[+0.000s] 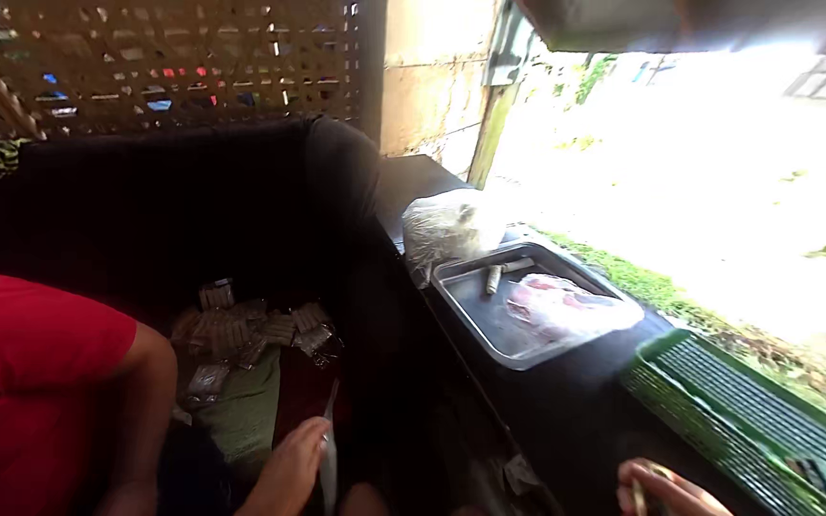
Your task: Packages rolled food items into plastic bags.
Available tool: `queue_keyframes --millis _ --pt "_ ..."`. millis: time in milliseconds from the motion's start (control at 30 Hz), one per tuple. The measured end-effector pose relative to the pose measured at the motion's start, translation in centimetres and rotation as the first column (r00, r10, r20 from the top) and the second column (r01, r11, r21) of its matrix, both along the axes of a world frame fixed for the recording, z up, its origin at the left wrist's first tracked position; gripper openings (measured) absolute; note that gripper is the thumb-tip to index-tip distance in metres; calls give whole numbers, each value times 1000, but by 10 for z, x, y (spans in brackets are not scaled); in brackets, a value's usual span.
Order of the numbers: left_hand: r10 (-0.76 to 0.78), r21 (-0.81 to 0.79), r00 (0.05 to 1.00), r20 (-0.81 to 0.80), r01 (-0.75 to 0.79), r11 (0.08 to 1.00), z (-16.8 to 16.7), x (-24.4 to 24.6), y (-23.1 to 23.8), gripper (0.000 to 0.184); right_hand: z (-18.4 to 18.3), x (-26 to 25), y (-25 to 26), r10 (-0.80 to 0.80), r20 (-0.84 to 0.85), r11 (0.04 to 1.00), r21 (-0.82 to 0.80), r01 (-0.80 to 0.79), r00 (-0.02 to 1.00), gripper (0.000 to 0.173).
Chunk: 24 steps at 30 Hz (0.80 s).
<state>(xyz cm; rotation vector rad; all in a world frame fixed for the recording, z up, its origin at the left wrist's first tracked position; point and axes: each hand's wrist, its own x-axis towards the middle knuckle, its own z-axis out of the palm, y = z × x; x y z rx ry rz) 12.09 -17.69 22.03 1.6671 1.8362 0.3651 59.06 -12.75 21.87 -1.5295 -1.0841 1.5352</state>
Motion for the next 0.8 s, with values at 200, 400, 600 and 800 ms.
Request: queue_keyframes --millis 200,400,600,800 --pt "-419 350 827 374 293 890 65 85 -67 37 5 12 -19 -13 -100 999 41 17 995 23" --pt "-720 552 373 585 468 690 89 195 -60 35 38 59 -52 249 758 932 -19 -361 603 34" --pt "-595 476 3 804 597 646 67 294 -43 40 32 101 -86 253 954 923 -187 -335 164 39" --pt "-373 140 289 882 595 792 27 310 -10 39 22 123 -92 238 959 928 -176 -329 157 36"
